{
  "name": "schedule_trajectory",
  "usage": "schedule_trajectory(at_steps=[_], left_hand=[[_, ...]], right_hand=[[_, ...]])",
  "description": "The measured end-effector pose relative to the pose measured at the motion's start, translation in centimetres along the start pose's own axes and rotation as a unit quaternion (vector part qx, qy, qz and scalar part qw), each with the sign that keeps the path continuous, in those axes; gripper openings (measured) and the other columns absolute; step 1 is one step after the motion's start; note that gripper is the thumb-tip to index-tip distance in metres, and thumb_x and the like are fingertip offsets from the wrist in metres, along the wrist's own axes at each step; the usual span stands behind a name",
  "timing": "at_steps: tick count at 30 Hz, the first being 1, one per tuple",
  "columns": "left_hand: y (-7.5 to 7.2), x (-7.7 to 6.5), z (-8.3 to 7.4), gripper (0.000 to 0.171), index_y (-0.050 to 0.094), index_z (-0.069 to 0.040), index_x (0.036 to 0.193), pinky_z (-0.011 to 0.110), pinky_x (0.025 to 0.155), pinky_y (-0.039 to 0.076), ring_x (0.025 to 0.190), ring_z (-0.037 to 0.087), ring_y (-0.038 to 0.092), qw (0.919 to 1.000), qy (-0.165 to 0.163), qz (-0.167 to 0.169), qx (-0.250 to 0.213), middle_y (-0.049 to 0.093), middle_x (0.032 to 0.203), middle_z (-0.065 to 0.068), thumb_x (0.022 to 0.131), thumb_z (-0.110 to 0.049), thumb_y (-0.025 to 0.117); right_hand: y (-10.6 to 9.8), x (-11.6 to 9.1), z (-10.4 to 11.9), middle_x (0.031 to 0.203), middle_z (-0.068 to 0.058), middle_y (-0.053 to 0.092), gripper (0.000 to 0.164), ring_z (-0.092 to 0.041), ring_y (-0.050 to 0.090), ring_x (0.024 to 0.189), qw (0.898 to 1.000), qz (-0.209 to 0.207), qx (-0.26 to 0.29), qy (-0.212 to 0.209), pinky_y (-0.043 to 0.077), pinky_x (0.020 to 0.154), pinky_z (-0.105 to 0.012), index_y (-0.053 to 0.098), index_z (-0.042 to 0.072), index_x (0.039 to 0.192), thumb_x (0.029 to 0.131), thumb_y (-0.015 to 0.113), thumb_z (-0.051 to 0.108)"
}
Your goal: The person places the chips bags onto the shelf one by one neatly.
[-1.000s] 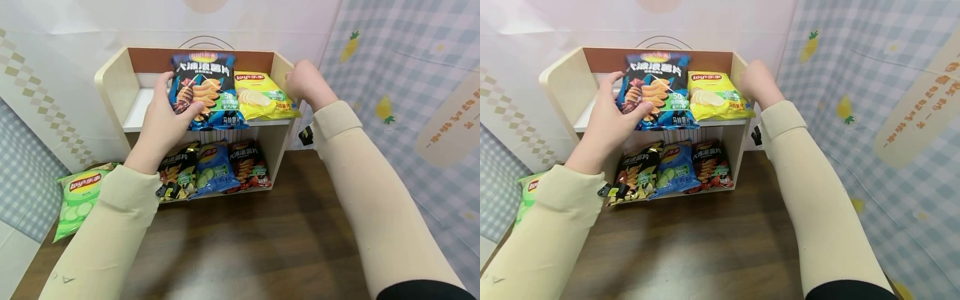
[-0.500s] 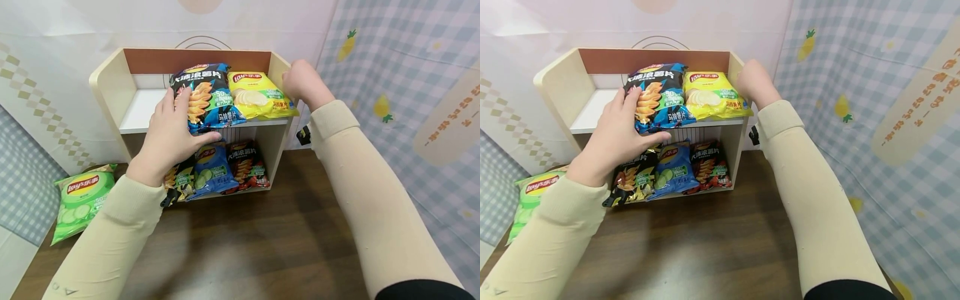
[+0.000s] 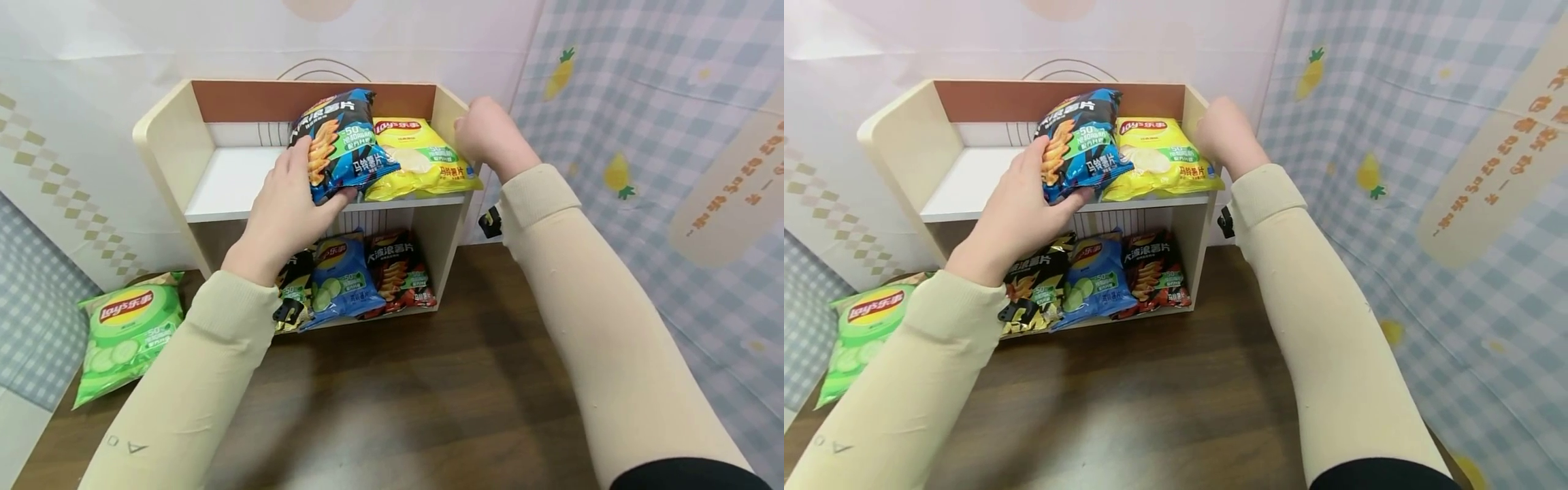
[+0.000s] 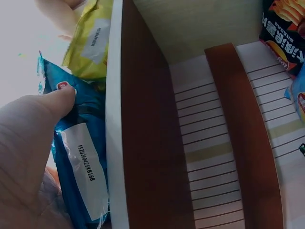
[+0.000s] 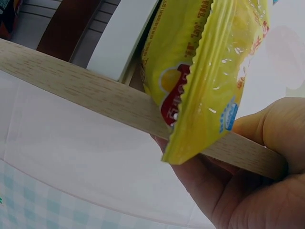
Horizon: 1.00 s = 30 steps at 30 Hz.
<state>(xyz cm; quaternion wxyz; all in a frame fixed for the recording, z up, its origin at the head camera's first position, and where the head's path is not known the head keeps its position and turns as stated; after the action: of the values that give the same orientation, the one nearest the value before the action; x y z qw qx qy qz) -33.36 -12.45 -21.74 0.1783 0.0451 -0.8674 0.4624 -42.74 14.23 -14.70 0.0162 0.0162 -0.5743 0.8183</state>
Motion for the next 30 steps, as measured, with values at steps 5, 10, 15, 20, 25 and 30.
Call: schedule_trajectory(at_steps=[5, 10, 15, 20, 25, 30], left_hand=[[-0.1, -0.1, 0.4, 0.103, 0.002, -0.023, 0.156, 0.056, 0.107, 0.028, 0.137, 0.032, 0.027, 1.0, 0.003, -0.006, 0.002, 0.02, 0.156, 0.012, 0.082, -0.065, 0.06], [-0.4, -0.4, 0.5, 0.104, 0.003, -0.023, 0.156, 0.055, 0.108, 0.028, 0.137, 0.033, 0.027, 0.9997, 0.012, -0.013, 0.015, 0.019, 0.156, 0.012, 0.081, -0.063, 0.064], [-0.5, -0.7, 0.6, 0.106, 0.003, -0.023, 0.156, 0.055, 0.108, 0.026, 0.139, 0.033, 0.023, 0.9994, 0.012, -0.016, 0.027, 0.015, 0.158, 0.011, 0.08, -0.063, 0.065], [-0.6, -1.1, 0.8, 0.106, 0.003, -0.024, 0.156, 0.056, 0.109, 0.024, 0.142, 0.033, 0.019, 0.9992, 0.014, -0.017, 0.032, 0.01, 0.16, 0.01, 0.08, -0.063, 0.064], [-0.8, -1.9, 0.7, 0.103, 0.002, -0.023, 0.156, 0.054, 0.111, 0.02, 0.144, 0.032, 0.015, 0.9983, 0.03, -0.022, 0.045, 0.007, 0.161, 0.009, 0.082, -0.062, 0.063], [-1.1, -4.0, 0.8, 0.101, 0.002, -0.026, 0.156, 0.056, 0.111, 0.018, 0.144, 0.033, 0.015, 0.9973, 0.043, -0.029, 0.053, 0.007, 0.161, 0.01, 0.083, -0.063, 0.061]], right_hand=[[0.1, 0.1, 0.2, 0.116, -0.016, 0.049, 0.045, -0.027, 0.048, 0.094, 1.0, 0.0, -0.001, -0.004, 0.045, 0.073, -0.034, 0.045, -0.005, 0.127, 0.101, 0.027, 0.027], [-0.1, 0.2, 0.0, 0.116, -0.017, 0.05, 0.045, -0.027, 0.048, 0.094, 1.0, -0.007, -0.007, -0.009, 0.044, 0.074, -0.035, 0.045, -0.006, 0.127, 0.101, 0.027, 0.026], [-0.2, 0.4, -0.3, 0.115, -0.017, 0.05, 0.046, -0.027, 0.048, 0.092, 1.0, -0.008, -0.004, -0.014, 0.044, 0.072, -0.035, 0.046, -0.007, 0.127, 0.101, 0.027, 0.026], [-0.3, 0.5, -0.4, 0.114, -0.017, 0.049, 0.046, -0.027, 0.047, 0.09, 1.0, -0.008, 0.0, -0.012, 0.044, 0.07, -0.035, 0.045, -0.007, 0.127, 0.101, 0.027, 0.026], [-0.2, 0.5, -0.6, 0.114, -0.017, 0.049, 0.047, -0.027, 0.048, 0.089, 1.0, -0.002, 0.0, -0.009, 0.045, 0.068, -0.035, 0.045, -0.007, 0.128, 0.101, 0.027, 0.027], [-0.3, 0.5, -0.6, 0.113, -0.017, 0.049, 0.046, -0.027, 0.048, 0.089, 1.0, 0.0, 0.002, -0.012, 0.045, 0.069, -0.035, 0.045, -0.007, 0.128, 0.101, 0.028, 0.027]])
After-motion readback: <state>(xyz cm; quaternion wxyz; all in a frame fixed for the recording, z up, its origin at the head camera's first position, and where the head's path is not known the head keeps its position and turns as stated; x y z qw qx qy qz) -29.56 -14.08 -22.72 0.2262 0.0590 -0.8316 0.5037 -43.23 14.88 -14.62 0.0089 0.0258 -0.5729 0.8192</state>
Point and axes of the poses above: each hand's wrist, its own x-axis towards the middle knuckle, its own y-axis out of the palm, z = x × y, the point moved 6 cm from there along x, towards the middle knuckle
